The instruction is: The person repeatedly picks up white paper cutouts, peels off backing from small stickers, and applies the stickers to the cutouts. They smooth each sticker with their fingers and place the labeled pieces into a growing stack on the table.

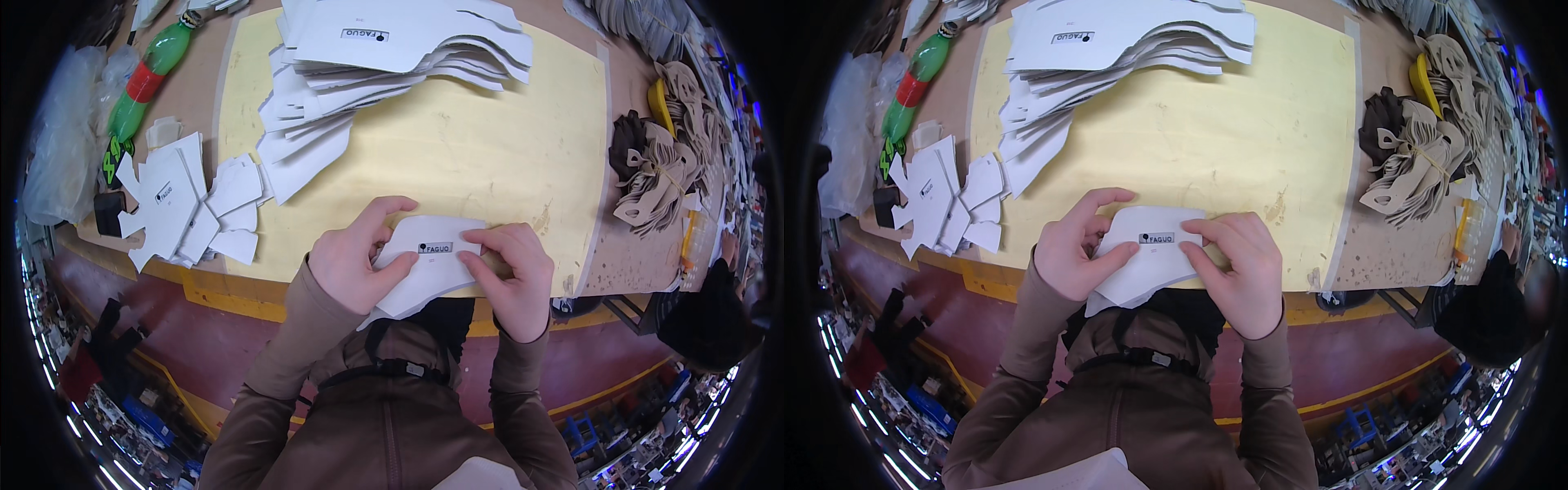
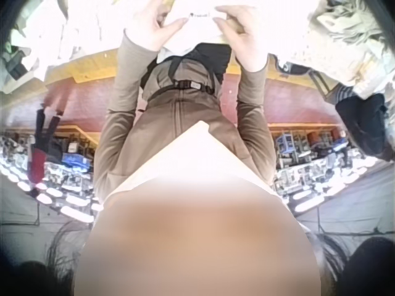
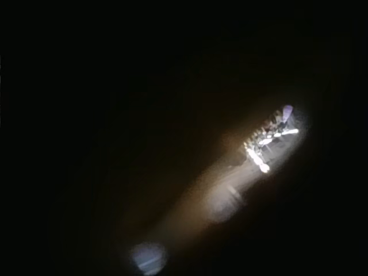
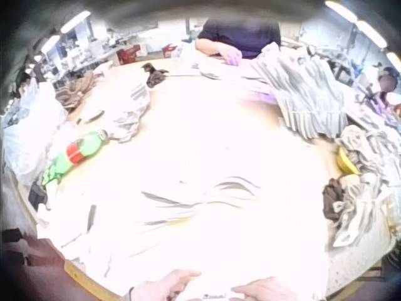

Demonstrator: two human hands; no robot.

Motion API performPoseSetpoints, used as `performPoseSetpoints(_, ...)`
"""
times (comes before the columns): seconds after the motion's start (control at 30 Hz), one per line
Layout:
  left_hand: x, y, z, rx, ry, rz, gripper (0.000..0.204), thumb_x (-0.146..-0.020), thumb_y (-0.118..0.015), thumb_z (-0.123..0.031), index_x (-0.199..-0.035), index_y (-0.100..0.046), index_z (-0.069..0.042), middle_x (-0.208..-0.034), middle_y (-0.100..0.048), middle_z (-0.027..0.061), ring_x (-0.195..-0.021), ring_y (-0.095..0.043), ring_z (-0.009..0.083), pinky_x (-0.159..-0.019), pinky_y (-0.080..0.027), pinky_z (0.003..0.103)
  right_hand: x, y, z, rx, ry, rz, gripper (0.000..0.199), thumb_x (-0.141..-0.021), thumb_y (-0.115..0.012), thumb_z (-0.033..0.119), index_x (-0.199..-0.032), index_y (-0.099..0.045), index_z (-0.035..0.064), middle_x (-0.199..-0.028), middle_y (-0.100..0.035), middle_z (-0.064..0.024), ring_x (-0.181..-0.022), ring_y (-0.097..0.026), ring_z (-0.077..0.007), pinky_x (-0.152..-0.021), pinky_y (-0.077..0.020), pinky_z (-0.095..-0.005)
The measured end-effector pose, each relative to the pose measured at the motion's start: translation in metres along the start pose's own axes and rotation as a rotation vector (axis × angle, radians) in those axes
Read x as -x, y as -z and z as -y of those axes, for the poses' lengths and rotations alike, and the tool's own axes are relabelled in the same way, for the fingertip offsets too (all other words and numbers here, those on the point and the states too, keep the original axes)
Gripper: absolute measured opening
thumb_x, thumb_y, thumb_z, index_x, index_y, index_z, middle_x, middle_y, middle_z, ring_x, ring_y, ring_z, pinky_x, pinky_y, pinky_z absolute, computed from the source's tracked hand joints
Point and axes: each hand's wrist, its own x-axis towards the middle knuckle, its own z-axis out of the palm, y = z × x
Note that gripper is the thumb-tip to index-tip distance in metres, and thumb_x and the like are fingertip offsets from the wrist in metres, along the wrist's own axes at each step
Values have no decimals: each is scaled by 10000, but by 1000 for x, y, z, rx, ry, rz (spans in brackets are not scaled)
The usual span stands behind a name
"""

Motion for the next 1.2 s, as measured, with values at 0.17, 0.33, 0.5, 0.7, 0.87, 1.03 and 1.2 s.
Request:
performPoseSetpoints(0.17,0,-4,-2,26,32,-4,500,-843,-735,-102,-1321,-587,-98,-840,-733,100,-671,-684,154,-634,-521,273,-1,-1,-1,44,33,11,221,-775,-796,26,-987,-751,69,-834,-649,-64,-786,-592,-246,-694,-484,-357)
performPoseSetpoints(0.33,2,-9,-2,-4,17,-37,486,-847,-723,-107,-1314,-589,-92,-864,-715,111,-759,-724,195,-721,-563,307,-2,-1,-2,60,29,22,216,-778,-790,32,-986,-747,74,-825,-639,-56,-782,-583,-246,-692,-480,-357)
performPoseSetpoints(0.5,3,-11,-3,1,-3,-50,471,-847,-716,-117,-1302,-597,-92,-885,-707,120,-794,-735,220,-747,-572,325,-2,-1,-1,58,23,27,217,-780,-787,31,-988,-745,74,-825,-634,-54,-786,-580,-244,-694,-481,-358)
performPoseSetpoints(0.7,2,-11,-2,-32,-64,-65,467,-829,-719,-128,-1281,-606,-89,-897,-697,132,-789,-728,254,-741,-567,330,-2,-2,-1,55,27,24,217,-780,-785,28,-988,-744,71,-826,-634,-53,-787,-578,-244,-695,-480,-354)
performPoseSetpoints(0.87,2,-11,-2,-32,-56,-62,464,-823,-717,-136,-1272,-611,-90,-892,-691,131,-782,-720,251,-738,-561,332,-2,-1,-1,54,29,29,217,-779,-782,24,-987,-744,71,-821,-629,-53,-784,-572,-244,-692,-477,-354)
performPoseSetpoints(1.03,1,-11,-4,-29,-57,-63,459,-820,-715,-139,-1265,-614,-88,-871,-680,127,-762,-709,251,-728,-556,332,-2,0,-2,56,38,34,219,-774,-781,24,-984,-743,72,-810,-615,-50,-782,-566,-242,-690,-473,-355)
performPoseSetpoints(1.2,2,-11,-7,-47,-28,-63,450,-818,-714,-140,-1255,-616,-91,-862,-673,129,-760,-707,260,-726,-556,336,-3,-1,-2,57,38,37,217,-774,-778,22,-982,-743,74,-807,-608,-48,-782,-562,-241,-691,-471,-354)
